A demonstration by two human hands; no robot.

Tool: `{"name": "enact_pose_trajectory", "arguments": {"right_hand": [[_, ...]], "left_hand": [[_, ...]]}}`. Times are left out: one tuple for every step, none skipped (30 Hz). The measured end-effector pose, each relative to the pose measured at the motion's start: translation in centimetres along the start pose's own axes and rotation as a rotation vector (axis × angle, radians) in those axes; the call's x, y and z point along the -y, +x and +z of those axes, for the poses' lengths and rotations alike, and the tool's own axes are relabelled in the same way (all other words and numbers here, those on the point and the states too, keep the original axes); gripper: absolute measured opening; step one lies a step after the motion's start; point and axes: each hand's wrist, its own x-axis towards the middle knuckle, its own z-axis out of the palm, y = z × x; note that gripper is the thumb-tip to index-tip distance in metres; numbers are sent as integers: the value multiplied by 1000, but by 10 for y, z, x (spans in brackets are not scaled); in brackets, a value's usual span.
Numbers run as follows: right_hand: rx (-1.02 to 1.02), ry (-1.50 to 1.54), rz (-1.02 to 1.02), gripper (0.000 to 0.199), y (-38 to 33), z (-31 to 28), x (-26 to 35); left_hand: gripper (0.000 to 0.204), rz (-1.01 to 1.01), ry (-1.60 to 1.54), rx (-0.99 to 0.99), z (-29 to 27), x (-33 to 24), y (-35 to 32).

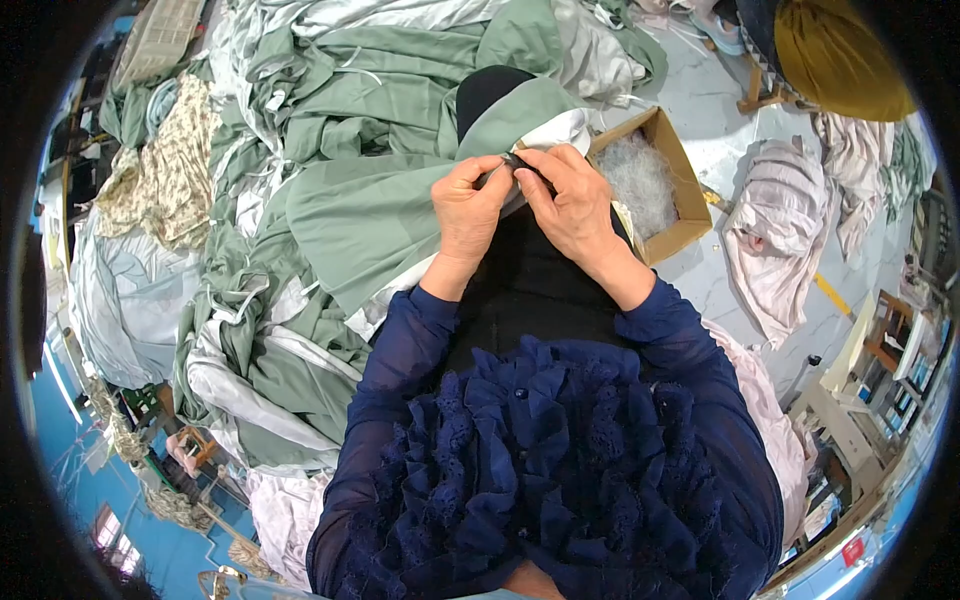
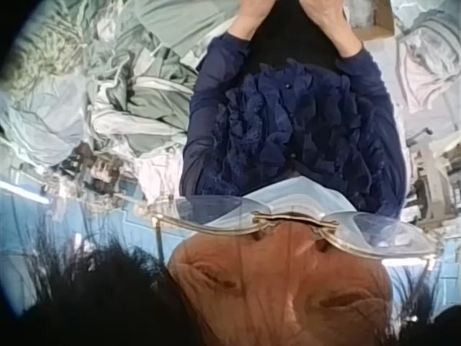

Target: Trimming loose threads from fabric pieces using thread snips.

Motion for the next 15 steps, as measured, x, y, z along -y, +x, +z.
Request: {"name": "enact_pose_trajectory", "arguments": {"right_hand": [[0,-13,-8,22,0,0,-1],[1,-25,-16,22,1,0,-2],[0,-26,-14,22,1,0,-3],[3,-22,-6,22,1,0,-3],[6,-18,1,22,1,0,-3],[6,-18,2,22,1,0,-2],[6,-16,5,22,1,-1,-1],[7,-14,8,22,1,-1,-1],[6,-14,9,22,0,0,-1],[-6,-11,12,22,0,1,-1],[-18,-8,15,21,0,1,-1],[-19,-9,16,21,0,1,-1],[-22,-14,8,21,0,1,-1],[-26,-18,-1,21,0,1,-2],[-25,-18,0,21,0,2,-3]], "left_hand": [[9,11,0,-9,0,0,0],[9,10,0,-8,0,0,0],[9,3,3,-3,0,-1,1],[9,-3,6,1,0,-1,0],[9,-4,6,1,0,-1,0],[10,-13,-4,-4,0,0,0],[10,-23,-14,-10,1,1,0],[10,-24,-14,-9,1,1,0],[10,-18,0,-1,0,2,0],[10,-12,14,7,-1,2,0],[10,-13,14,7,0,3,0],[10,-13,5,2,1,4,0],[10,-13,-3,-4,1,4,0],[10,-14,-2,-4,1,4,0],[10,-9,2,-2,1,4,0]]}}
